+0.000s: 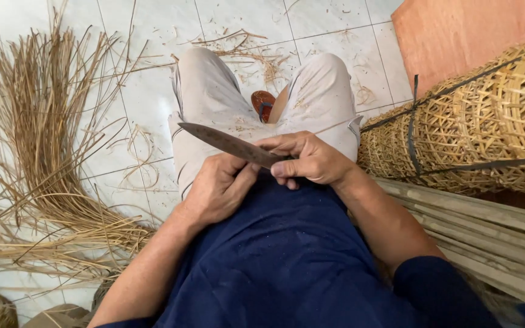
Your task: The person is using a knife to scrape the outer layer off long, thin strips of rattan to prepare them for further use.
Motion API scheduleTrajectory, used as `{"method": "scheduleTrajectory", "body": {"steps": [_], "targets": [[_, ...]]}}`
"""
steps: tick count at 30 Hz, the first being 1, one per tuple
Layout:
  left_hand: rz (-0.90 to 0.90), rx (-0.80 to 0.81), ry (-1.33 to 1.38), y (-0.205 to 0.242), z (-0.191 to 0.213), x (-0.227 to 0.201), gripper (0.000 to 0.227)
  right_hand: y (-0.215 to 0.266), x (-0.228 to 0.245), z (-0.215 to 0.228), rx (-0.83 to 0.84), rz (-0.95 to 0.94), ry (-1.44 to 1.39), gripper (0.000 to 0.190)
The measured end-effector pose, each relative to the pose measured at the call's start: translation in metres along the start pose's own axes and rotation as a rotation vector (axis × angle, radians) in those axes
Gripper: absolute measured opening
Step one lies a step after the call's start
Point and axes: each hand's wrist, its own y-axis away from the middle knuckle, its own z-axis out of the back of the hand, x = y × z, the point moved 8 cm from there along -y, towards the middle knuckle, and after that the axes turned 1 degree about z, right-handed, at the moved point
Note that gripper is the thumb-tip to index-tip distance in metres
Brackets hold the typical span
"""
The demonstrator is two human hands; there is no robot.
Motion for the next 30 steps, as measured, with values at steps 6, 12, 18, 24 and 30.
{"method": "scheduleTrajectory", "body": {"steps": [6, 12, 18, 24, 30], "targets": [[0.206, -0.041, 0.023, 0.044, 0.02, 0.023, 0.022, 0.038, 0.002, 0.115, -0.237, 0.181, -0.184, 0.061], [0.325, -0.154, 0.017, 0.043, 0.035, 0.038, 0.025, 0.039, 0.039, 0.064, -0.193, 0.081, -0.115, 0.07], [0.164, 0.016, 0.116, -0.006, -0.005, 0.0, 0.022, 0.0, 0.007, -0.011, 0.019, -0.045, 0.035, 0.052], [0.263, 0.014, 0.011, 0.035, 0.021, 0.019, 0.024, 0.032, 0.029, 0.092, -0.365, -0.009, -0.07, 0.05], [0.347, -0.096, -0.026, 0.042, 0.038, 0.032, 0.024, 0.034, 0.076, 0.044, 0.081, 0.214, -0.326, 0.024]]}}
